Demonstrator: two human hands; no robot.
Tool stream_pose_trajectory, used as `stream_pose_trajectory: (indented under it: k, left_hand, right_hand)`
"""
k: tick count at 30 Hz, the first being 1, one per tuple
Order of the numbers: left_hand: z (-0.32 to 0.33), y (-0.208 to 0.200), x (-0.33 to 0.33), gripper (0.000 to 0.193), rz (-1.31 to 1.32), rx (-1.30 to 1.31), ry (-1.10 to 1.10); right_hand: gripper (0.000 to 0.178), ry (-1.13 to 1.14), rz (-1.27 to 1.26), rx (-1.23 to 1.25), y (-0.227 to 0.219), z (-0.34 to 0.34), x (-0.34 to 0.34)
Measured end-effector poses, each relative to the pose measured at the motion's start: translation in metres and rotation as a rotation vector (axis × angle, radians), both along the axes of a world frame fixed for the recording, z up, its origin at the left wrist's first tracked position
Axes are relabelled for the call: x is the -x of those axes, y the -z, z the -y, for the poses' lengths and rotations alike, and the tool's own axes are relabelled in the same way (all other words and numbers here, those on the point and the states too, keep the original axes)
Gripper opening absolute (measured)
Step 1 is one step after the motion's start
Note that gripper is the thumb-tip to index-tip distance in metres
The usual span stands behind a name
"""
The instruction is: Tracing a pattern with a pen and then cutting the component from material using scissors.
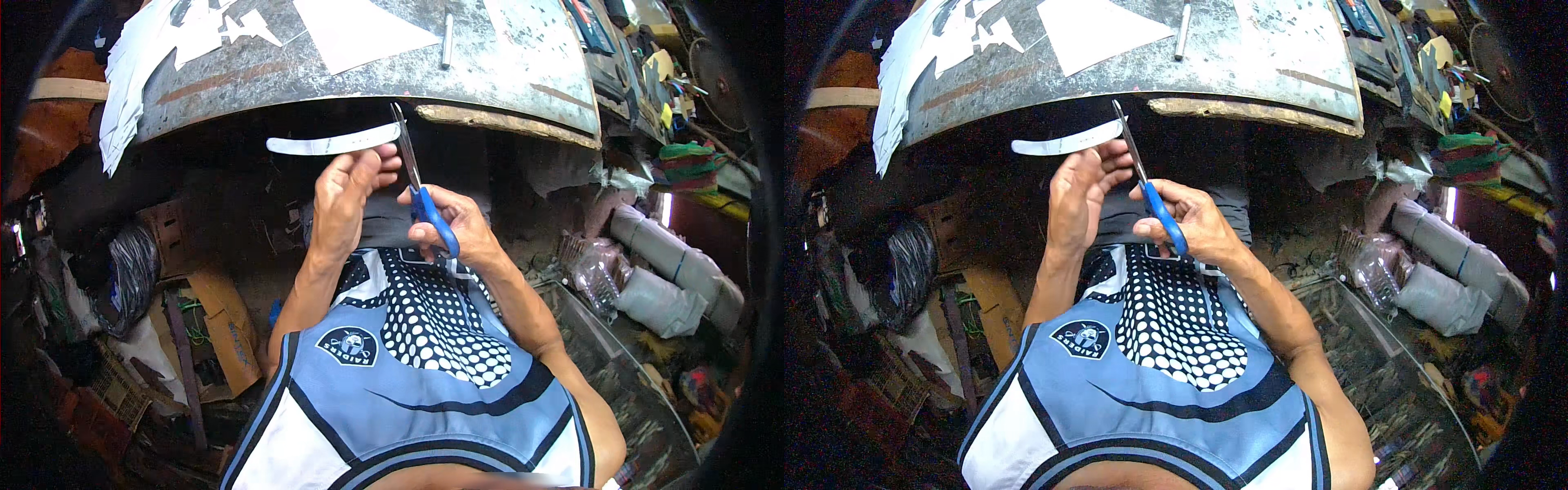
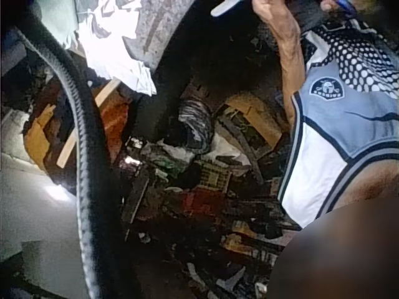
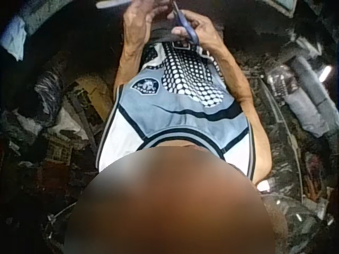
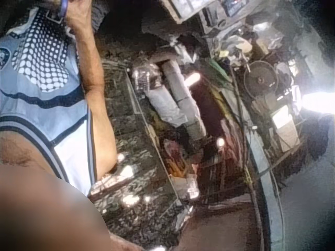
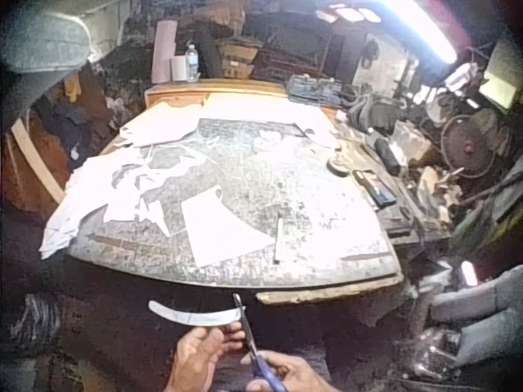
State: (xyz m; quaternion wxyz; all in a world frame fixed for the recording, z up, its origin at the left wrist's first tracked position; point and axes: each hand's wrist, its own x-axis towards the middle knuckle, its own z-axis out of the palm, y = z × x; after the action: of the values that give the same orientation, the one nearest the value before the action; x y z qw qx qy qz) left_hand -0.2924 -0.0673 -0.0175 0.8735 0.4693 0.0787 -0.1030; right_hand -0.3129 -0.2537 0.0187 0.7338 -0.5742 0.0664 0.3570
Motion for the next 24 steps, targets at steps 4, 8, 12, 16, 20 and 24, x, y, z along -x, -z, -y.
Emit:
stream_pose_trajectory:
  k: [4,8,12,16,20,24]
  left_hand:
    - [0.011,-0.002,-0.016,0.03,-0.001,0.122,-0.076]
    - [0.013,0.003,-0.018,0.022,0.03,0.065,-0.161]
    - [0.013,-0.002,-0.017,0.021,0.042,0.013,-0.171]
    - [0.014,-0.006,-0.015,0.02,0.044,-0.025,-0.164]
    - [0.014,-0.008,-0.015,0.02,0.046,-0.031,-0.177]
    - [0.014,-0.009,-0.015,0.02,0.039,-0.042,-0.167]
  right_hand:
    - [0.048,0.02,-0.007,-0.029,0.001,-0.003,0.003]
    - [0.05,-0.01,0.015,0.005,0.006,-0.004,0.004]
    - [0.056,-0.013,0.081,-0.007,0.012,-0.005,0.003]
    - [0.059,-0.002,0.112,-0.023,0.012,-0.007,-0.004]
    - [0.06,-0.017,0.118,0.01,0.006,-0.008,-0.007]
    - [0.061,-0.011,0.141,0.016,0.008,-0.008,-0.008]
